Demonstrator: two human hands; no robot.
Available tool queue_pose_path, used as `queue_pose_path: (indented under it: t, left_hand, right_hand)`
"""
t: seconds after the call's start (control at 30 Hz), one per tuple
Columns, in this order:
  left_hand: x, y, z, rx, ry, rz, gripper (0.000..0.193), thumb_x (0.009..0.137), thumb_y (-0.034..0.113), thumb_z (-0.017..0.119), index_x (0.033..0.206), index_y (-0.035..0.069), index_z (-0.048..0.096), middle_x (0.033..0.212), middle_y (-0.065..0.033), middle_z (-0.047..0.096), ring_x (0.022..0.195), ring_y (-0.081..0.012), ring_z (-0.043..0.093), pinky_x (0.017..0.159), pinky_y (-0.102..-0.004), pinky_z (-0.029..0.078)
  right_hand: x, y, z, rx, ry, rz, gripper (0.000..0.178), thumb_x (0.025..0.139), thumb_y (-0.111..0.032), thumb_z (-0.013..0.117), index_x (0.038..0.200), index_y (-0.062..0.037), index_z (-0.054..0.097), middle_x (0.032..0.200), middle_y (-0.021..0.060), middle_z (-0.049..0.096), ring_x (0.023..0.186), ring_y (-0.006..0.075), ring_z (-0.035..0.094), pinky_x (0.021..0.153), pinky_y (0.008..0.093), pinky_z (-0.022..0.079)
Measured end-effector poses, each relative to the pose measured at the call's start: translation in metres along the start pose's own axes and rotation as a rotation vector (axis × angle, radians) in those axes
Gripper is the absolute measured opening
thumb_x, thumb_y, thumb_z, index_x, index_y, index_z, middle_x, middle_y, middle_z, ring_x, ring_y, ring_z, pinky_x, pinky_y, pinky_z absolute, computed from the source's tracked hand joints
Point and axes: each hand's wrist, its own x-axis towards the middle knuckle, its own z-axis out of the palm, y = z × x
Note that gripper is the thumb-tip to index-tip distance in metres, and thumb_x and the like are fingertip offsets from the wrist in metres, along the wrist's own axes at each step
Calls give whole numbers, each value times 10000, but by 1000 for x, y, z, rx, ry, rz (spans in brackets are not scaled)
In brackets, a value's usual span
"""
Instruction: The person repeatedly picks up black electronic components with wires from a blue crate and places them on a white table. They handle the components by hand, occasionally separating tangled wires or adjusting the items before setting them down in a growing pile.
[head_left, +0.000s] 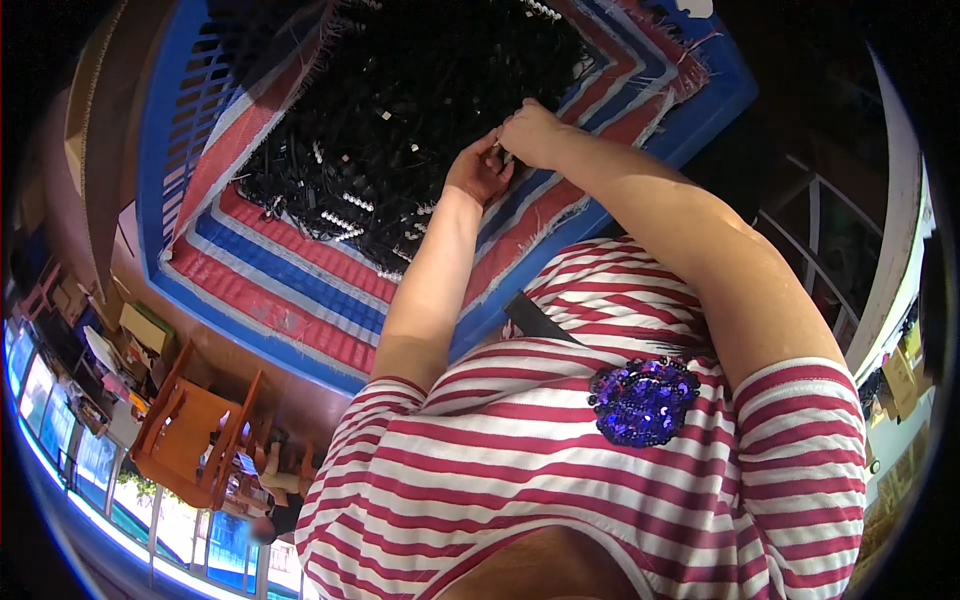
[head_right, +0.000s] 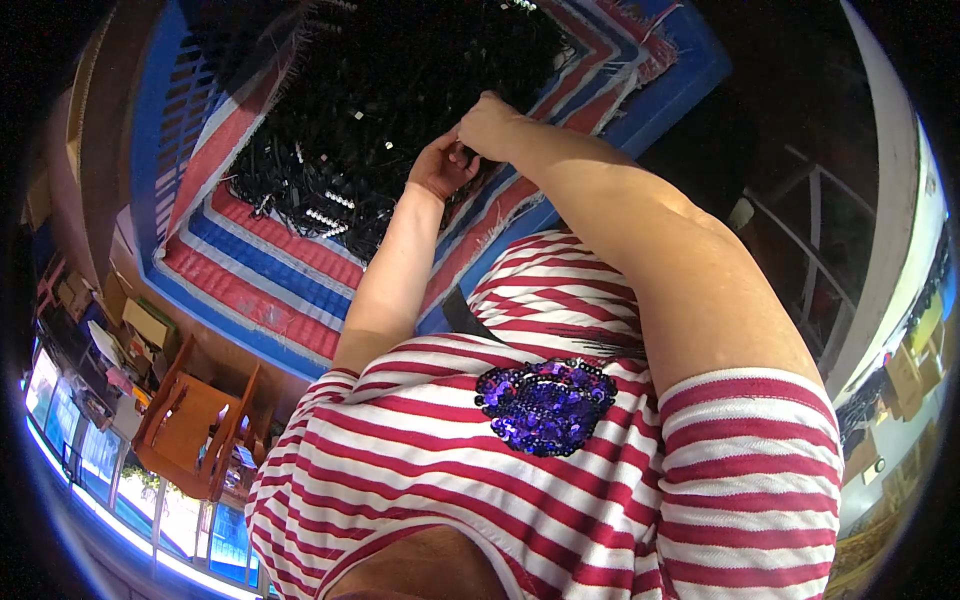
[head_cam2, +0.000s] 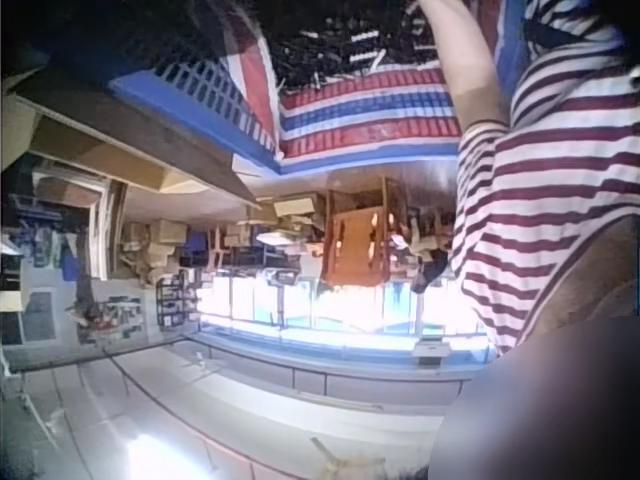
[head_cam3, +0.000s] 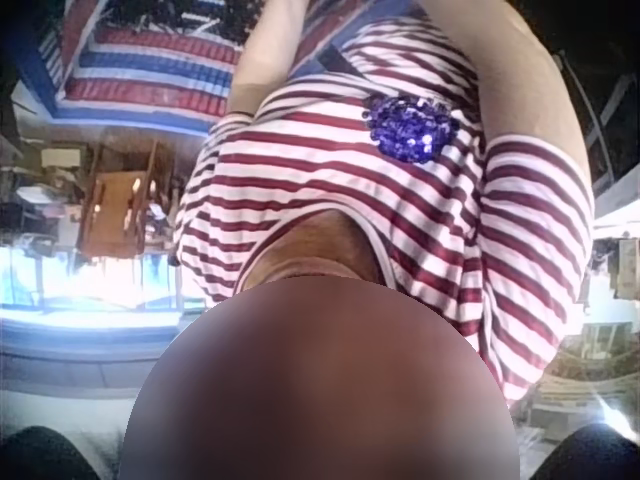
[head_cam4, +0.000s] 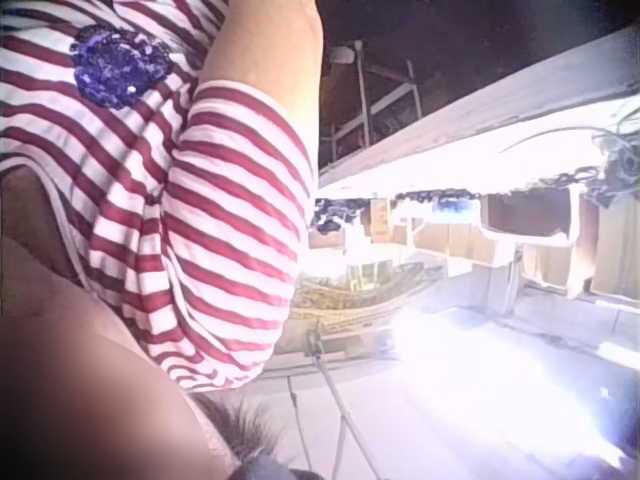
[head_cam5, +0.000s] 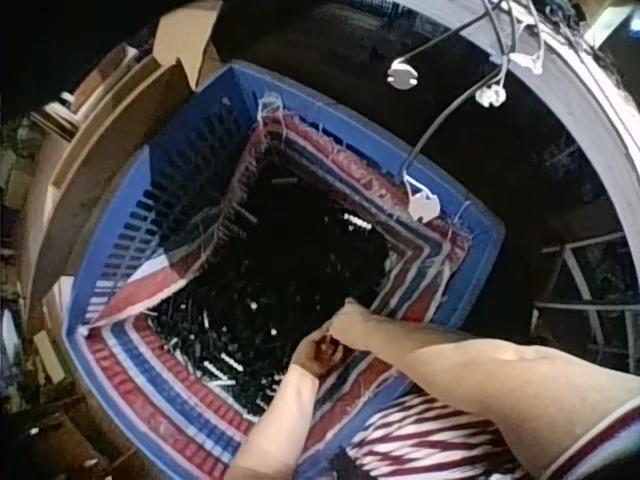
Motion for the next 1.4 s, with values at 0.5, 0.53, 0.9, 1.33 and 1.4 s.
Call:
queue_pose_path:
  t: [0.5, 0.53, 0.9, 1.33, 1.4]
  left_hand:
    - [39, 52, 33, 314, 87, 154, 241, 935, 276, 391, 883, 84, 527, 512, 24, 350, 497, -134, 357, 776, -393, 397]
    - [49, 45, 27, 390, 97, 94, 311, 920, 352, 408, 856, 83, 552, 506, 24, 398, 419, -140, 358, 606, -404, 422]
    - [82, 17, 34, 427, 168, -316, 702, 765, 656, 448, 984, -3, 549, 762, -95, 580, 723, -209, 561, 691, -389, 476]
    - [96, 21, 35, 758, 338, -18, 391, 869, 447, 472, 770, 78, 554, 548, -11, 418, 445, -143, 374, 434, -292, 381]
    - [94, 27, 26, 700, 291, 5, 370, 870, 436, 480, 751, 91, 544, 548, 1, 418, 444, -136, 374, 431, -285, 369]
  right_hand:
    - [-39, 22, -2, 58, -35, 124, 125, 718, -140, 541, 771, -116, 653, 783, 76, 651, 792, 239, 626, 775, 405, 428]
    - [-45, 24, -6, 58, -55, 129, 125, 717, -134, 541, 770, -114, 653, 783, 77, 651, 792, 241, 626, 767, 406, 433]
    - [-41, 18, -6, 144, 4, 115, 148, 754, -131, 509, 836, -116, 632, 833, 86, 649, 844, 236, 621, 828, 438, 413]
    - [-84, 10, -15, 387, 221, 208, 213, 792, -138, 465, 909, -84, 635, 852, 103, 643, 822, 262, 617, 673, 406, 461]
    - [-109, 18, -38, 470, 333, 246, 191, 817, -154, 475, 921, -75, 614, 887, 107, 626, 835, 283, 598, 713, 396, 459]
